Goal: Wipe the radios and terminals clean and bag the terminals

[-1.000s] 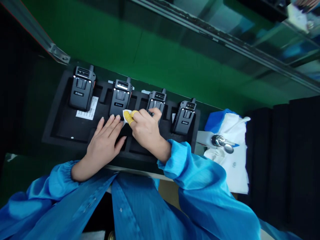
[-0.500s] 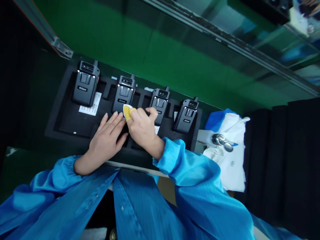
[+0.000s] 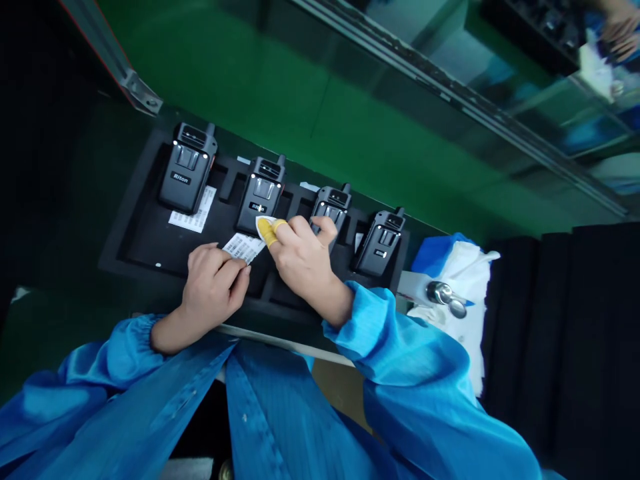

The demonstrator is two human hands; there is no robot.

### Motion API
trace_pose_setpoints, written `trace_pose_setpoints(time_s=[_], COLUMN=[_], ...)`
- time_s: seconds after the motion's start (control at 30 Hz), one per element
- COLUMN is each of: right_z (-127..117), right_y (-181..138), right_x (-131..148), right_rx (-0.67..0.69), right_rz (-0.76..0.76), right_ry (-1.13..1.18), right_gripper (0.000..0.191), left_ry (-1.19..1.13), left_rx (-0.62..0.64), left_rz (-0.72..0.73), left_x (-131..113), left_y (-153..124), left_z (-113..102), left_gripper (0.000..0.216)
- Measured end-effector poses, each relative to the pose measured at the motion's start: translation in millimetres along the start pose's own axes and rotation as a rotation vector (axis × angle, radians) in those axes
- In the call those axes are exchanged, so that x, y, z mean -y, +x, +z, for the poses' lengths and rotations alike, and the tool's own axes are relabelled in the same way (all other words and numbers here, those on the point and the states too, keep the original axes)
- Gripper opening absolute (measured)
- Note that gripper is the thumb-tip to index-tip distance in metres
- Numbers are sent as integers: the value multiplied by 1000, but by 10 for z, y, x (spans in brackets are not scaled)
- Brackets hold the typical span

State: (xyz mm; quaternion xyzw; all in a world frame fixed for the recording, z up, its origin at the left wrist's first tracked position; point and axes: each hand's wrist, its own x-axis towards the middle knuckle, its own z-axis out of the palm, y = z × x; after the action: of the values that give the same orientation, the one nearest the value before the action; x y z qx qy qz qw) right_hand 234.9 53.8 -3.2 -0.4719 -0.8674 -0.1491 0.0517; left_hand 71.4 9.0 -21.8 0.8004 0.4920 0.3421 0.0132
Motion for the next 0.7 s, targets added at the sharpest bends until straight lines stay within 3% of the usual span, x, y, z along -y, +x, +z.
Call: trace_pose_setpoints(time_s=[0.5,0.7], right_z=[-7,-102], right_y=[66,-21], right_x=[-66,-51], right_rx=[25,-25], right_rz=[-14,-187], right_ry=[75,39], right_gripper=[31,32], left_ry=[-13,-66], left_rx=[23,-21], left_rz=[-8,0], left_x=[-9,4], left_y=[-3,-14], left_z=[-1,0], left_gripper=[14,12])
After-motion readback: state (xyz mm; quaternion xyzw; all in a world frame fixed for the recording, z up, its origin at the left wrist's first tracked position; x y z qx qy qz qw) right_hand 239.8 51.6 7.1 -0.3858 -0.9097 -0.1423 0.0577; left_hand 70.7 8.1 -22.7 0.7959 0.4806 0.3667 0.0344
